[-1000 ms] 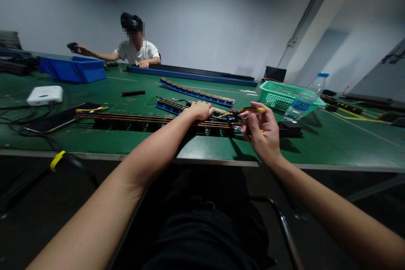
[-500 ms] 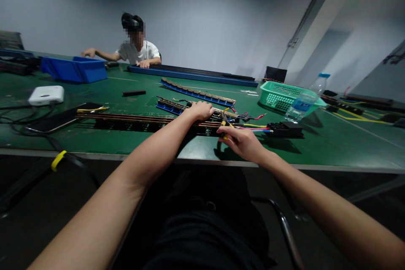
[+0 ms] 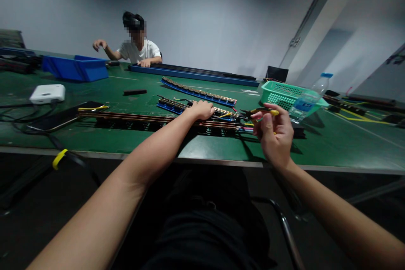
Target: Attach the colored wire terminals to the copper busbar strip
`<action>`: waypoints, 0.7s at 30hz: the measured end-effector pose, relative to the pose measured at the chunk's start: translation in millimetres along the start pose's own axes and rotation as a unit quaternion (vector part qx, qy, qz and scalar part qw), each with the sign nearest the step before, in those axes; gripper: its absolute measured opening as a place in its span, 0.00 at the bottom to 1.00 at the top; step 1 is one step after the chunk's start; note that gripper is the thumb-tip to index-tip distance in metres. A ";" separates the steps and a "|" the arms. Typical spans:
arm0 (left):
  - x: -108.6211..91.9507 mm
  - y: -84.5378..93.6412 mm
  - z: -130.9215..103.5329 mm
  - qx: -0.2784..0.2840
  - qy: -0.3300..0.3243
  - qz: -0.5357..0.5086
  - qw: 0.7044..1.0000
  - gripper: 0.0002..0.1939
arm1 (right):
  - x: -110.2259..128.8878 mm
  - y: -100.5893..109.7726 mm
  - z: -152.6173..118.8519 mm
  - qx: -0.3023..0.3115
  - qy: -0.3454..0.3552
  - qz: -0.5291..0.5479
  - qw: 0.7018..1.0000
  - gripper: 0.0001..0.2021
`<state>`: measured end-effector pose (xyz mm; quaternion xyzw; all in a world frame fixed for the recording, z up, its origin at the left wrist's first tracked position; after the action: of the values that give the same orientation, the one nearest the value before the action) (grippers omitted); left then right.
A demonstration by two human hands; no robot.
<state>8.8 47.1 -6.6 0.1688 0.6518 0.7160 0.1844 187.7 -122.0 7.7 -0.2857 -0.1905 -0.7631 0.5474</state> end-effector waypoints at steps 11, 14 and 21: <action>-2.6 3.6 -3.9 0.004 -0.001 0.004 1.000 0.24 | -21.6 33.7 9.7 -0.049 -0.049 -0.045 0.997 0.14; -3.3 4.6 -4.5 0.008 0.001 0.004 1.000 0.25 | -30.4 35.4 7.6 -0.019 -0.047 -0.072 0.996 0.16; -1.8 2.2 -2.1 0.003 -0.002 0.003 1.000 0.25 | -31.2 37.0 8.2 0.144 -0.036 -0.182 0.972 0.14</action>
<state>9.3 44.2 -4.6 0.1726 0.6534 0.7141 0.1826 231.9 -106.5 -7.0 -0.1917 -0.3672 -0.8036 0.4274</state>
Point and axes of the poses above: each hand's wrist, its own z-axis towards the middle knuckle, its own y-axis out of the back of the hand, x = y × z, the point moved 3 cm from there along z, towards the middle knuckle, and after that the axes turned 2 degrees about y, right-handed, at the moved point
